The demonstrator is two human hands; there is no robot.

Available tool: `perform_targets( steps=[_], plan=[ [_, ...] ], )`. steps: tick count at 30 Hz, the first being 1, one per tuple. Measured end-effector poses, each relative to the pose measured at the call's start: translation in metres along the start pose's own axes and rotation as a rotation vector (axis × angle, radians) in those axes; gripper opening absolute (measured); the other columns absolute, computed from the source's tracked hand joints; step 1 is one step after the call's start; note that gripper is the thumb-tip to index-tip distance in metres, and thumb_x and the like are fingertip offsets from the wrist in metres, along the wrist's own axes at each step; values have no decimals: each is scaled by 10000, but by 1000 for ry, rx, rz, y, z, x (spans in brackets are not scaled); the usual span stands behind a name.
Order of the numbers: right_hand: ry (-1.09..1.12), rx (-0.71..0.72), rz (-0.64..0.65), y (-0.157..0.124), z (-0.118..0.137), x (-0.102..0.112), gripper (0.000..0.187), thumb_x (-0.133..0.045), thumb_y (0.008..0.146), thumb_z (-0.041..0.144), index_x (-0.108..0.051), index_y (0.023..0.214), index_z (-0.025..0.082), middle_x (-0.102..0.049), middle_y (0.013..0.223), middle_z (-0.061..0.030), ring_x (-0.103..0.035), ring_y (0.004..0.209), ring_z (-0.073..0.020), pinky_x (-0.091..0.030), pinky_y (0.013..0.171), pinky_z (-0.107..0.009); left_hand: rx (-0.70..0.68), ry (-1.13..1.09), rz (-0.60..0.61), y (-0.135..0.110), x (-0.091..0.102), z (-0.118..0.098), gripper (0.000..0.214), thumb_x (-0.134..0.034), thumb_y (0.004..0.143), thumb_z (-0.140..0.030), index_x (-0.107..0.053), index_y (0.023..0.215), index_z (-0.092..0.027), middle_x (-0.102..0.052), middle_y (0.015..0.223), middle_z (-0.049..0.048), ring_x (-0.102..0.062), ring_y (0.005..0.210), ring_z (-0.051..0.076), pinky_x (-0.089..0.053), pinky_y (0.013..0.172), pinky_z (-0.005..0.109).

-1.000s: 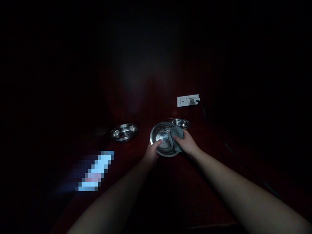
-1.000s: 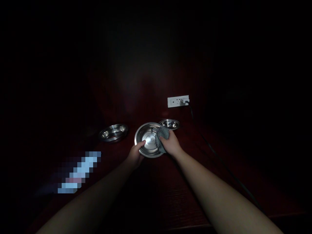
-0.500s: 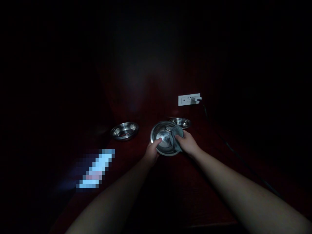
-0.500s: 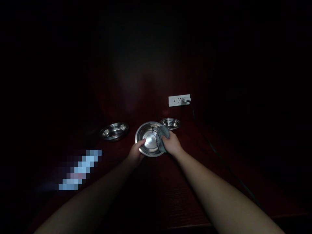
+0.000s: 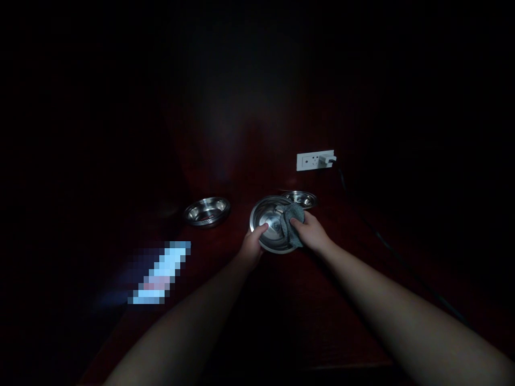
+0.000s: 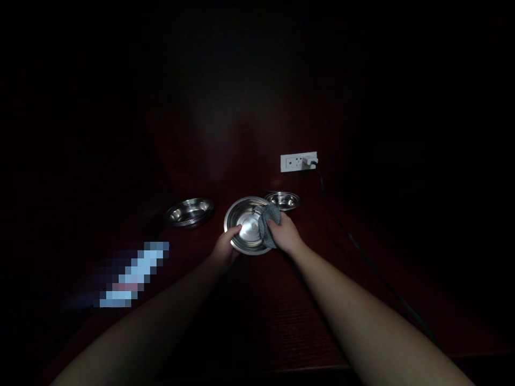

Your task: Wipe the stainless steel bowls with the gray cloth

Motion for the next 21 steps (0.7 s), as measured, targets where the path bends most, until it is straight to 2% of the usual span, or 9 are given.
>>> perform_targets(
  steps=[11,16,21],
  plan=[
    [6,11,33,-1,3,-3,343,-538,730,295,-527,1042,154,-634,1042,-86,-604,936,-186,-437,877,-334,6,-12,1,-1,0,-1,457,-613,700,-250,-551,1127,-100,-683,959,118,-639,895,250,-475,860,387],
    [7,-33,116,-1,0,-3,435,-553,695,242,-483,1117,163,-628,1033,-67,-602,928,-192,-449,866,-352,14,-21,-37,0,2,0,491,-619,693,-248,-532,1154,-103,-691,911,111,-650,852,241,-497,818,371],
    [34,25,218,-3,5,-4,549,-597,627,152,-454,1156,172,-636,995,-67,-608,906,-204,-492,795,-318,0,-32,-53,1,2,-2,538,-629,678,-238,-508,1192,-133,-683,956,103,-651,850,238,-507,792,366]
  ],
)
Point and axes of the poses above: each hand's wrist, its own y-axis towards the middle knuckle, its own x-axis out of the back of the hand, z = x × y, the point moved 7 cm from there along y, towards the middle knuckle
